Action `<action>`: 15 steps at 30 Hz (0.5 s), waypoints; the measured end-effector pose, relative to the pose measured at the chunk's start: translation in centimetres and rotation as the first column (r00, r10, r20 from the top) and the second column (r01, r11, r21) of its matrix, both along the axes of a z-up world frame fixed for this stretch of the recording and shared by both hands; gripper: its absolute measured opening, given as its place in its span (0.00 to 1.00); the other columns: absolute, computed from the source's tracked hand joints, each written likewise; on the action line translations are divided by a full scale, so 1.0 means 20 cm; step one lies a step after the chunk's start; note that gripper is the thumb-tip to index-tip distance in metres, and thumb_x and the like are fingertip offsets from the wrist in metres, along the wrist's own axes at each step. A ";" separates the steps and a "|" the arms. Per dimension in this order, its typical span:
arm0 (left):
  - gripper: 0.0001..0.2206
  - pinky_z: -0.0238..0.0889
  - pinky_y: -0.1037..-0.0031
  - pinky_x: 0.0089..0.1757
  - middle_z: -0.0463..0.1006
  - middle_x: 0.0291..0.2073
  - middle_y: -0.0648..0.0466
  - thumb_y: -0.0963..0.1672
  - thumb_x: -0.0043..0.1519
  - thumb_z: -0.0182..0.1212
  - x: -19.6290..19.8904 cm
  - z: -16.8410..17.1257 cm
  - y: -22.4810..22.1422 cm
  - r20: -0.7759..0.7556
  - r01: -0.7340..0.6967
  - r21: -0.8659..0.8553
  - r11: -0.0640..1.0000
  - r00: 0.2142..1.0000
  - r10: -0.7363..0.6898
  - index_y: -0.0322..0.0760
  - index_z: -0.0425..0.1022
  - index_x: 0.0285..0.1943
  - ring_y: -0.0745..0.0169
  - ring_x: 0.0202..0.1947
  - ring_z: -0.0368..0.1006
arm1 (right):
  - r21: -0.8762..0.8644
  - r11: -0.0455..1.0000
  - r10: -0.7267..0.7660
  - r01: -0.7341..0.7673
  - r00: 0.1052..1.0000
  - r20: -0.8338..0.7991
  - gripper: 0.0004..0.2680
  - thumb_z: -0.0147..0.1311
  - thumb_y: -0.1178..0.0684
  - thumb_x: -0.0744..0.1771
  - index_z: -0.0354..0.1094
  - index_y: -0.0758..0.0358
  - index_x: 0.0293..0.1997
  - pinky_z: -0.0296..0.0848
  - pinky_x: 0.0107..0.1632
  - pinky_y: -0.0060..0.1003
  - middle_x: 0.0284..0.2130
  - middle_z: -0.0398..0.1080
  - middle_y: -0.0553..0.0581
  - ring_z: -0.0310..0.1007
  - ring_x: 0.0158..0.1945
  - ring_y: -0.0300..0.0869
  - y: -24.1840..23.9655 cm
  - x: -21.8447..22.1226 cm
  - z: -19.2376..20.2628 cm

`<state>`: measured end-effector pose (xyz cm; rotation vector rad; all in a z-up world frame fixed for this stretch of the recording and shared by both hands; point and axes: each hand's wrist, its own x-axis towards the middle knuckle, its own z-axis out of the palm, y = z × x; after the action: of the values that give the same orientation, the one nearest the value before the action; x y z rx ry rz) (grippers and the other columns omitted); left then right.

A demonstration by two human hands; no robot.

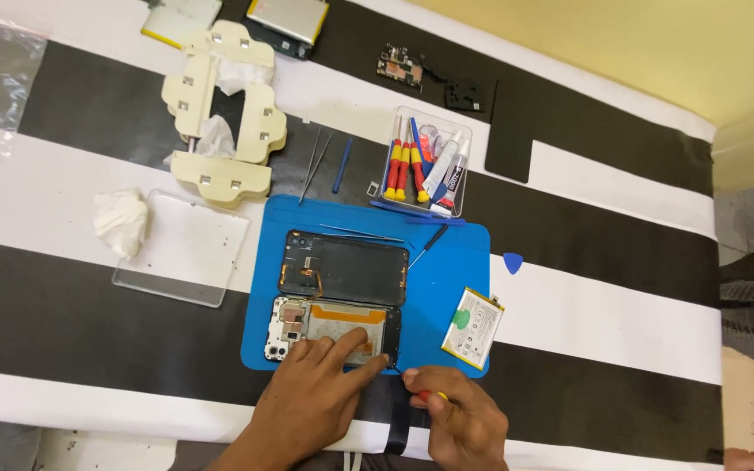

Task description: Disassembling and repairing a mobile phone using a screwdriver and other hand tools.

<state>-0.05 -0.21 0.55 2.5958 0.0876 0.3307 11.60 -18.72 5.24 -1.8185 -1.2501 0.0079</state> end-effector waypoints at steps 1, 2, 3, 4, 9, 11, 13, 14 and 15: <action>0.20 0.64 0.54 0.39 0.69 0.60 0.48 0.43 0.60 0.61 0.00 0.00 0.00 0.007 -0.001 0.005 1.000 1.000 0.001 0.51 0.73 0.63 0.44 0.42 0.71 | 0.005 1.000 0.001 -0.001 1.000 0.007 0.27 0.55 0.68 0.67 0.54 0.36 0.70 0.89 0.39 0.27 0.42 0.76 0.56 0.83 0.46 0.45 0.01 -0.01 0.00; 0.20 0.63 0.55 0.39 0.69 0.59 0.47 0.43 0.60 0.60 0.00 0.01 0.00 0.017 0.007 0.006 1.000 1.000 -0.007 0.50 0.73 0.63 0.44 0.41 0.70 | 0.029 0.999 -0.025 0.026 0.999 -0.027 0.22 0.51 0.65 0.69 0.58 0.36 0.67 0.90 0.38 0.27 0.41 0.77 0.56 0.83 0.45 0.44 0.01 -0.01 0.00; 0.20 0.62 0.56 0.39 0.68 0.58 0.47 0.43 0.60 0.59 -0.01 0.01 0.01 0.028 0.014 0.007 1.000 1.000 -0.014 0.50 0.72 0.63 0.44 0.41 0.69 | 0.052 0.997 -0.051 0.054 0.997 -0.062 0.18 0.46 0.62 0.71 0.61 0.37 0.64 0.91 0.37 0.27 0.39 0.77 0.56 0.84 0.45 0.44 0.02 -0.02 0.00; 0.20 0.62 0.56 0.39 0.68 0.58 0.47 0.43 0.60 0.59 -0.01 0.01 0.00 0.033 0.010 0.011 1.000 0.999 -0.010 0.50 0.72 0.63 0.44 0.41 0.69 | 0.056 0.997 -0.046 0.049 0.997 -0.057 0.18 0.46 0.62 0.71 0.61 0.37 0.64 0.91 0.37 0.27 0.39 0.77 0.56 0.84 0.45 0.44 0.03 -0.03 0.01; 0.23 0.61 0.54 0.37 0.68 0.60 0.45 0.43 0.57 0.62 -0.02 -0.01 0.00 0.051 0.028 -0.025 0.999 0.998 -0.026 0.48 0.73 0.64 0.41 0.40 0.69 | 0.067 0.985 -0.157 0.160 0.986 -0.056 0.10 0.50 0.60 0.69 0.65 0.46 0.54 0.90 0.35 0.25 0.36 0.79 0.58 0.86 0.39 0.42 0.08 -0.10 0.08; 0.23 0.61 0.52 0.38 0.68 0.60 0.44 0.43 0.58 0.62 -0.02 0.00 0.00 0.055 0.027 -0.008 1.000 0.998 -0.026 0.48 0.72 0.65 0.41 0.42 0.70 | -0.150 0.981 0.017 -0.127 0.814 -0.581 0.12 0.51 0.50 0.69 0.67 0.54 0.59 0.82 0.50 0.39 0.52 0.71 0.60 0.76 0.55 0.48 -0.22 0.36 -0.42; 0.23 0.62 0.50 0.40 0.69 0.60 0.42 0.42 0.58 0.62 -0.02 0.01 0.02 0.052 0.031 -0.001 1.000 0.998 -0.031 0.48 0.71 0.65 0.41 0.43 0.70 | -0.187 0.866 -0.012 -0.465 0.354 -0.935 0.21 0.52 0.39 0.68 0.69 0.63 0.65 0.73 0.65 0.54 0.68 0.64 0.61 0.66 0.71 0.53 -0.22 0.43 -0.30; 0.24 0.62 0.50 0.41 0.68 0.61 0.43 0.42 0.58 0.63 -0.02 0.02 0.02 -0.001 0.060 -0.045 0.997 0.998 -0.060 0.48 0.69 0.67 0.42 0.46 0.69 | -0.277 0.960 -0.251 0.039 0.554 -0.794 0.15 0.49 0.49 0.68 0.73 0.71 0.53 0.78 0.56 0.50 0.56 0.74 0.67 0.76 0.58 0.56 -0.02 0.28 0.06; 0.26 0.63 0.50 0.43 0.67 0.62 0.44 0.42 0.59 0.64 -0.02 0.02 0.02 -0.052 0.087 -0.090 0.992 0.994 -0.092 0.48 0.67 0.68 0.42 0.50 0.69 | -0.226 0.813 -0.548 0.537 0.573 -0.610 0.12 0.47 0.58 0.68 0.78 0.80 0.42 0.83 0.47 0.46 0.43 0.84 0.72 0.87 0.45 0.57 0.11 0.06 0.41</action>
<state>-0.44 0.28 1.05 2.5129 0.0052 0.2165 12.87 -16.56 13.53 -1.8997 -0.1576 0.2904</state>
